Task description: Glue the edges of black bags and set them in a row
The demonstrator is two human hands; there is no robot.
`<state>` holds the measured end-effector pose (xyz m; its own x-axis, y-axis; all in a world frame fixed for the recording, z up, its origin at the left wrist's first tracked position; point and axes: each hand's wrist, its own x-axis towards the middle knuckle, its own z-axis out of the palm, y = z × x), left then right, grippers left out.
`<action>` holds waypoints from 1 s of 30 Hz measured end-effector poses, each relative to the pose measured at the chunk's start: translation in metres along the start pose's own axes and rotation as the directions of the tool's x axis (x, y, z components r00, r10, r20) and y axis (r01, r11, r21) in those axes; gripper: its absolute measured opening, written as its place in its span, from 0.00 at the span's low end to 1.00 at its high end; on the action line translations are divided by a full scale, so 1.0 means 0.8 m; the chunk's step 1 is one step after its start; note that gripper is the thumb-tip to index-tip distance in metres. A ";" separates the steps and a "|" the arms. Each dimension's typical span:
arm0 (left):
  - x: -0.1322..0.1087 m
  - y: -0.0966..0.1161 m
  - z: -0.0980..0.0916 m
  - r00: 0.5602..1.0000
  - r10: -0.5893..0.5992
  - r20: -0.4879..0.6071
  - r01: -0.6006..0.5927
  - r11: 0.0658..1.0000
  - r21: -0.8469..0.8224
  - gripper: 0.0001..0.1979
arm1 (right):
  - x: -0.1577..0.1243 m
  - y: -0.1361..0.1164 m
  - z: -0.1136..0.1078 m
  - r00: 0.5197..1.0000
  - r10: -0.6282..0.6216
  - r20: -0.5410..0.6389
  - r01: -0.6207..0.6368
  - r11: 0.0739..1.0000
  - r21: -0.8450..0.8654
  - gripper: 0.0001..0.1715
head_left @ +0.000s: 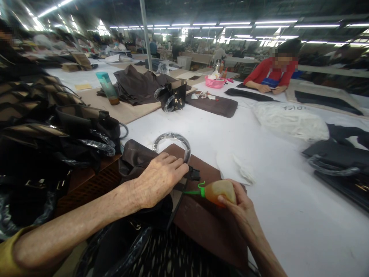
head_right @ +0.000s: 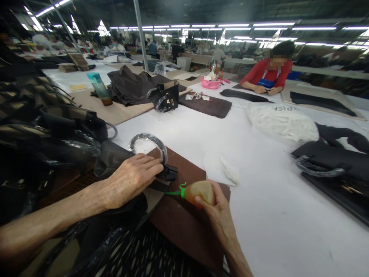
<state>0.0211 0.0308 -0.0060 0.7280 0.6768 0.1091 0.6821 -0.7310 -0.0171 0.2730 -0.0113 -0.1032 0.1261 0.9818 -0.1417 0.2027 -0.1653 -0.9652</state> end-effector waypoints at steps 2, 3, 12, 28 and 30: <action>-0.002 0.001 0.002 1.000 0.003 -0.003 -0.003 1.000 -0.002 0.09 | -0.001 -0.004 0.001 0.999 0.034 0.021 -0.035 0.998 0.061 0.26; -0.003 0.001 0.002 1.000 0.005 -0.001 -0.005 1.000 -0.004 0.09 | -0.002 -0.005 0.002 0.998 0.054 0.033 -0.056 0.994 0.090 0.26; -0.008 0.003 0.007 0.999 0.003 -0.032 -0.003 1.000 0.001 0.10 | -0.016 -0.004 0.004 0.995 0.091 0.048 -0.096 0.988 0.119 0.25; -0.012 0.008 0.007 1.000 0.013 0.013 -0.013 1.000 0.007 0.11 | -0.036 0.002 0.010 0.986 0.159 0.048 -0.166 0.967 0.192 0.27; -0.013 0.009 0.007 1.000 0.009 0.011 -0.009 1.000 0.003 0.11 | -0.040 -0.002 0.008 0.985 0.169 0.045 -0.174 0.969 0.177 0.27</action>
<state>0.0188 0.0194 -0.0124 0.7351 0.6709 0.0979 0.6755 -0.7371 -0.0209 0.2621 -0.0415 -0.0984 0.1146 0.9430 -0.3123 0.0024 -0.3146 -0.9492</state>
